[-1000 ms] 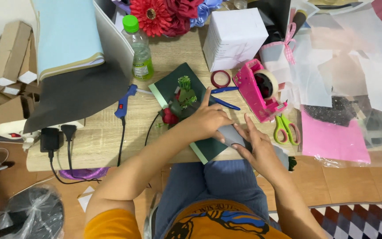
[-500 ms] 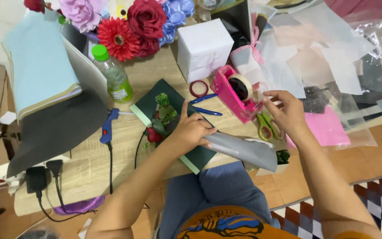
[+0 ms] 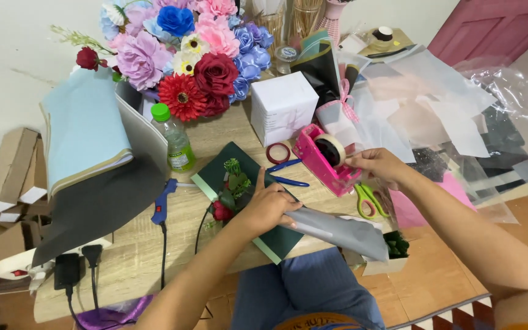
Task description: The person arranges artificial flowers into a gray cylindrical container. They insert a blue flower, followed by red roses and greenery, adjusting the stems. Finally, they wrap the container with green and white paper and secure it with tape.
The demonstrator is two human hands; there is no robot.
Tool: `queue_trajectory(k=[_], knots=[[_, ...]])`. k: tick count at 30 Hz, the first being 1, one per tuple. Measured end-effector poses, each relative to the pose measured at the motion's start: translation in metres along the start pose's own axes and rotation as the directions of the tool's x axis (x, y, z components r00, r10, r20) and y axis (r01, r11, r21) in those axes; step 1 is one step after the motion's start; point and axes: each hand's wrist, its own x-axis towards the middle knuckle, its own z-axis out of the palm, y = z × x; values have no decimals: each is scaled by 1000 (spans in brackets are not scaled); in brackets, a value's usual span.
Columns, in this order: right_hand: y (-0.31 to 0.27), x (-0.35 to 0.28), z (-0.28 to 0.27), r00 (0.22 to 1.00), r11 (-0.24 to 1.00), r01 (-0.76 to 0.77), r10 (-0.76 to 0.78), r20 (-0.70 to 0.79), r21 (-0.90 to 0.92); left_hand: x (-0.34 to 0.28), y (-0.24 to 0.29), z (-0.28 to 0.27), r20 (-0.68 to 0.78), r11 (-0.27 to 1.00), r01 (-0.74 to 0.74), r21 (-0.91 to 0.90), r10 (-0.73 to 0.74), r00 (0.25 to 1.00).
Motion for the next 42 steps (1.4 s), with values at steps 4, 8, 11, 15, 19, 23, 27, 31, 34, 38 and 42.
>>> queue_trajectory(k=[4,8,11,15,19,23,27,31,34,38,42], knots=[[17,23,-7,998,990,-68,66,15,128,0,1,1,6,1000,1,10,-1,1000],[27,32,-11,994,978,-112,109,23,173,-3,2,-2,-29,999,0,-43,-1,1000],[24,33,-13,993,978,-113,114,7,174,-1,1,4,-47,999,17,-40,-19,999],[39,42,-15,989,975,-142,146,-15,170,-6,3,-3,-13,999,3,-50,-4,1000],[7,17,-4,985,943,-172,161,62,283,-10,7,-16,25,997,22,-71,-20,999],[17,24,2,977,877,-212,175,123,431,-10,8,-18,73,998,51,-47,-47,996],[8,7,10,974,866,-225,185,131,447,-9,10,-26,70,1000,28,4,-28,997],[22,10,7,967,866,-252,217,131,432,2,9,-31,77,997,-64,35,62,995],[32,25,3,968,883,-245,203,145,400,4,10,-50,99,992,-123,31,120,988],[20,24,7,971,913,-225,182,154,340,4,12,-63,98,984,-178,24,175,980],[2,14,15,970,918,-228,188,152,326,10,10,-64,41,970,-231,73,229,973]])
